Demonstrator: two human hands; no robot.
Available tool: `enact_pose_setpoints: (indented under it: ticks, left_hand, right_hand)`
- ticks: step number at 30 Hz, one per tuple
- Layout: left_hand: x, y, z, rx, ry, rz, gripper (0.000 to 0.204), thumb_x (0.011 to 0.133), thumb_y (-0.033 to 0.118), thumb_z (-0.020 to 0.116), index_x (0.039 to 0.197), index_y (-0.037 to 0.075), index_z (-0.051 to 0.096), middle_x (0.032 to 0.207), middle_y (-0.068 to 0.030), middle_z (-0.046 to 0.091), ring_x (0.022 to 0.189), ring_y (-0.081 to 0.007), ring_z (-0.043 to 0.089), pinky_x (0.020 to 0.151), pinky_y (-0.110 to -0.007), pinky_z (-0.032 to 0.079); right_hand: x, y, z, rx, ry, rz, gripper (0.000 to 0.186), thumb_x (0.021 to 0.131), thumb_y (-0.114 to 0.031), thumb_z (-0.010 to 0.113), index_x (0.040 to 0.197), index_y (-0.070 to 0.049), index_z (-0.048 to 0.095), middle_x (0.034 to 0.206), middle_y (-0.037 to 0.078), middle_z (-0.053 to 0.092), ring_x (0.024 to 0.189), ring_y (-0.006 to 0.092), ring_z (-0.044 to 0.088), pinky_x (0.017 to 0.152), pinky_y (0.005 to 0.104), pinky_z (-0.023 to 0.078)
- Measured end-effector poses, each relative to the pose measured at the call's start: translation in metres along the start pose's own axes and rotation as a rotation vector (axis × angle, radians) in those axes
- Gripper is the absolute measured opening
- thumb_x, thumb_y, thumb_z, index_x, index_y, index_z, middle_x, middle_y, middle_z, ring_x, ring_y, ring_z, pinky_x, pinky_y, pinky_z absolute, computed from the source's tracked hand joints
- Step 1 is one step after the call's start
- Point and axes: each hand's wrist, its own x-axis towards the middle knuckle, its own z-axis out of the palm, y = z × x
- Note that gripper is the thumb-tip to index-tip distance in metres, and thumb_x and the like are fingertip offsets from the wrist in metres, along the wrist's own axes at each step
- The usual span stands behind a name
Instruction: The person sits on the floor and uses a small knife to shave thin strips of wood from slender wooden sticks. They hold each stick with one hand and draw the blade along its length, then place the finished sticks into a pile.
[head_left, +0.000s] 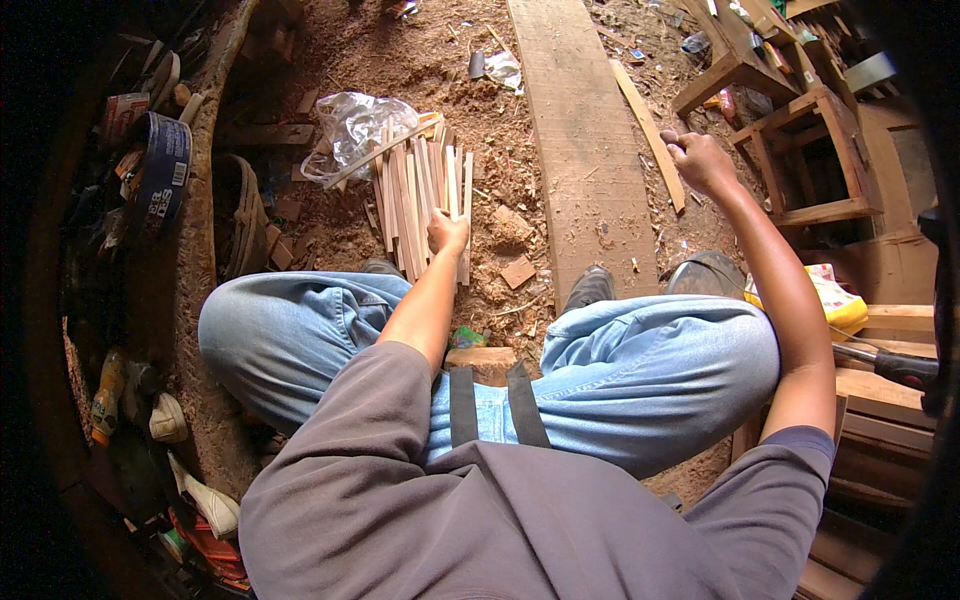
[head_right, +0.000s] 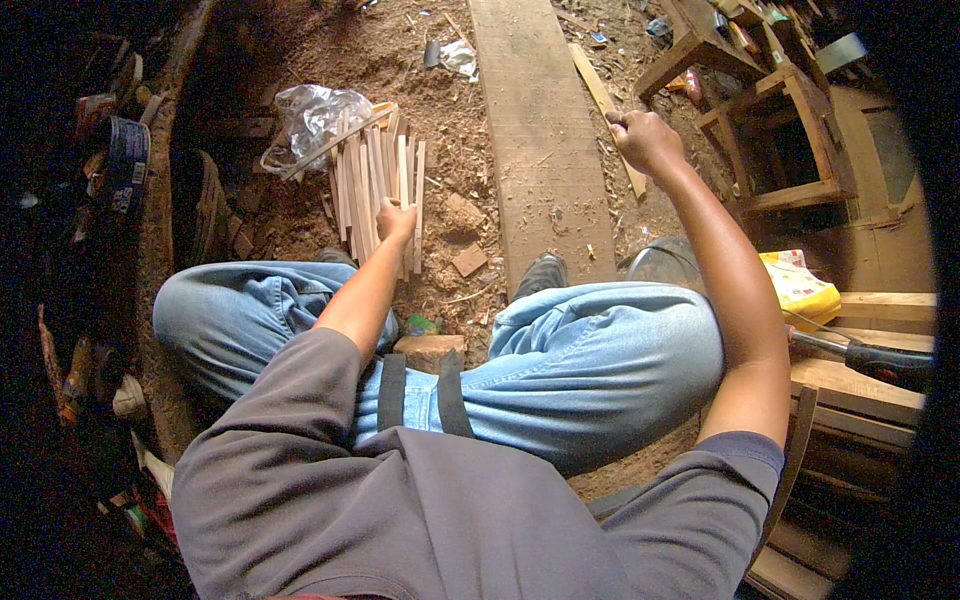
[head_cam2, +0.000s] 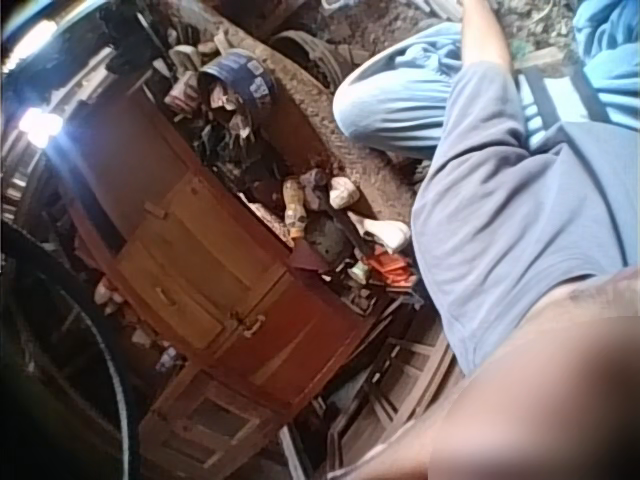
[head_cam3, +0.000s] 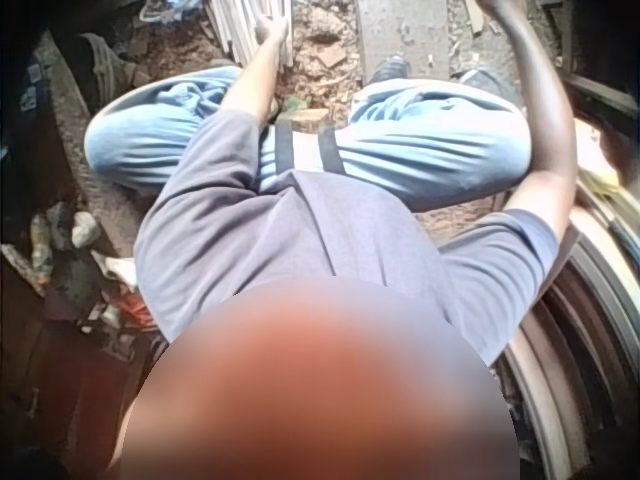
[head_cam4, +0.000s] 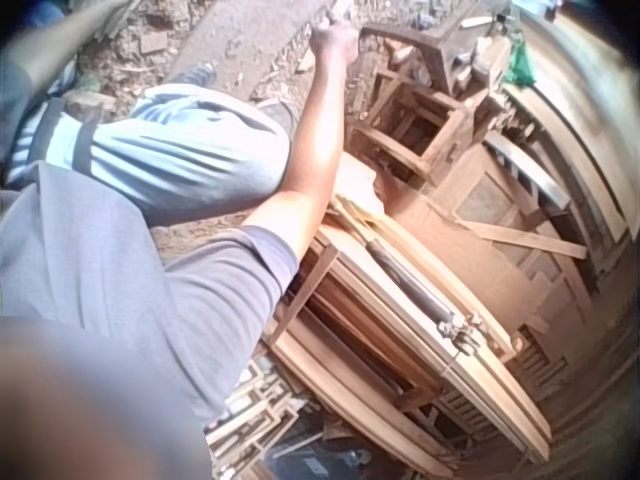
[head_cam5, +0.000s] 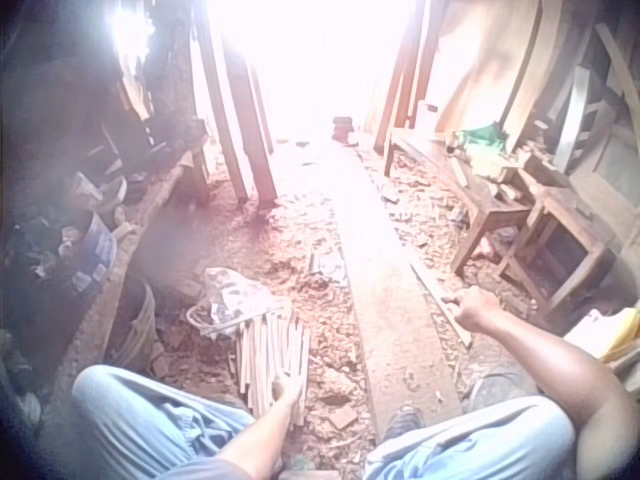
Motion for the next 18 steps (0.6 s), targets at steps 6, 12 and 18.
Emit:
enact_pose_setpoints:
  ticks: [6, 12, 18]
  left_hand:
    - [-0.0011, -0.0004, -0.0054, -0.014, 0.019, 0.060, 0.046, 0.081, 0.035, 0.075, 0.114, 0.009, 0.059, 0.107, -0.0149, 0.068, 0.100, -0.0351, 0.066, 0.084, -0.048, 0.053]
    - [-0.0035, 0.0044, -0.0062, -0.034, 0.030, 0.043, 0.038, 0.086, 0.035, 0.071, 0.112, 0.009, 0.062, 0.106, -0.0149, 0.069, 0.099, -0.0350, 0.067, 0.084, -0.048, 0.053]
    - [-0.0014, 0.0066, -0.0038, -0.052, 0.013, -0.016, 0.028, 0.091, 0.032, 0.065, 0.108, 0.009, 0.066, 0.105, -0.0159, 0.072, 0.100, -0.0360, 0.068, 0.086, -0.048, 0.053]
  right_hand:
    - [-0.0047, -0.0074, -0.0077, -0.010, 0.007, -0.002, 0.035, 0.094, -0.034, 0.054, 0.121, -0.019, 0.070, 0.107, 0.021, 0.070, 0.096, 0.0378, 0.069, 0.085, 0.0475, 0.054]
    - [-0.0038, -0.0093, -0.0102, -0.071, -0.045, 0.018, 0.037, 0.096, -0.032, 0.049, 0.128, -0.031, 0.067, 0.115, 0.015, 0.070, 0.101, 0.0344, 0.069, 0.089, 0.0456, 0.054]
    - [-0.0007, -0.0044, -0.0048, -0.059, -0.031, 0.010, 0.037, 0.095, -0.032, 0.050, 0.128, -0.031, 0.067, 0.112, 0.016, 0.071, 0.099, 0.0345, 0.069, 0.087, 0.0460, 0.055]
